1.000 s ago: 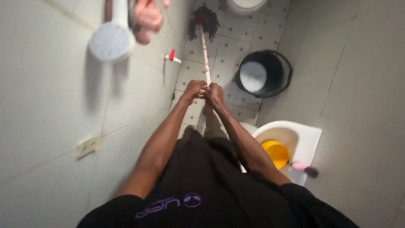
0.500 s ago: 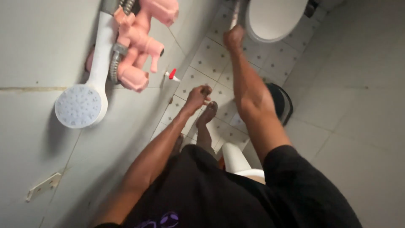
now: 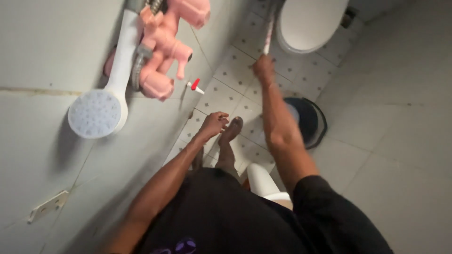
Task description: Mopping the tiled floor in a bathroom area using a mop and a bucket.
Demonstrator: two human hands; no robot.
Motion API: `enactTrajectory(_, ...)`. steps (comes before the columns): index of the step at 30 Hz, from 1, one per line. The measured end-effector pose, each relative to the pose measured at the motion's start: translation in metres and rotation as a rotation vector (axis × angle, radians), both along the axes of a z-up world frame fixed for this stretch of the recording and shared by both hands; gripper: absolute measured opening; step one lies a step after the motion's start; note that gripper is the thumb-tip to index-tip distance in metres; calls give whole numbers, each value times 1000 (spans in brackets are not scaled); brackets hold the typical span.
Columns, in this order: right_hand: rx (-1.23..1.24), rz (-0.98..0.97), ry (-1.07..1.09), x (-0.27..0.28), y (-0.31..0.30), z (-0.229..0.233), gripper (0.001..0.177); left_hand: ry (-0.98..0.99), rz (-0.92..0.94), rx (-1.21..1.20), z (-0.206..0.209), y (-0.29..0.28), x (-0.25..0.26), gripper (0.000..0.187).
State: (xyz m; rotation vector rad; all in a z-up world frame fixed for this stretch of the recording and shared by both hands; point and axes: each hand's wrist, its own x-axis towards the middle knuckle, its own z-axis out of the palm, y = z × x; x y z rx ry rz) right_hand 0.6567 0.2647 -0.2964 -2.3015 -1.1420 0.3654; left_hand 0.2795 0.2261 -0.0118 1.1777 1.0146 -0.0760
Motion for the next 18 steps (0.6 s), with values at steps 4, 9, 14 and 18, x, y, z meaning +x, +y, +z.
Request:
enactTrajectory(4, -321, -247, 217, -148, -87, 165, 21, 28, -114, 90, -14, -14, -11, 37)
enactTrajectory(9, -364, -296, 284, -308, -187, 281, 44, -45, -254, 328, -56, -47, -31, 36)
enactTrajectory(14, -369, -362, 588, -419, -280, 342, 33, 42, -373, -161, 13, -93, -88, 27)
enactTrajectory(18, -397, -258, 605, -448, -346, 343, 38, -22, -568, -208, 6, -117, -111, 18)
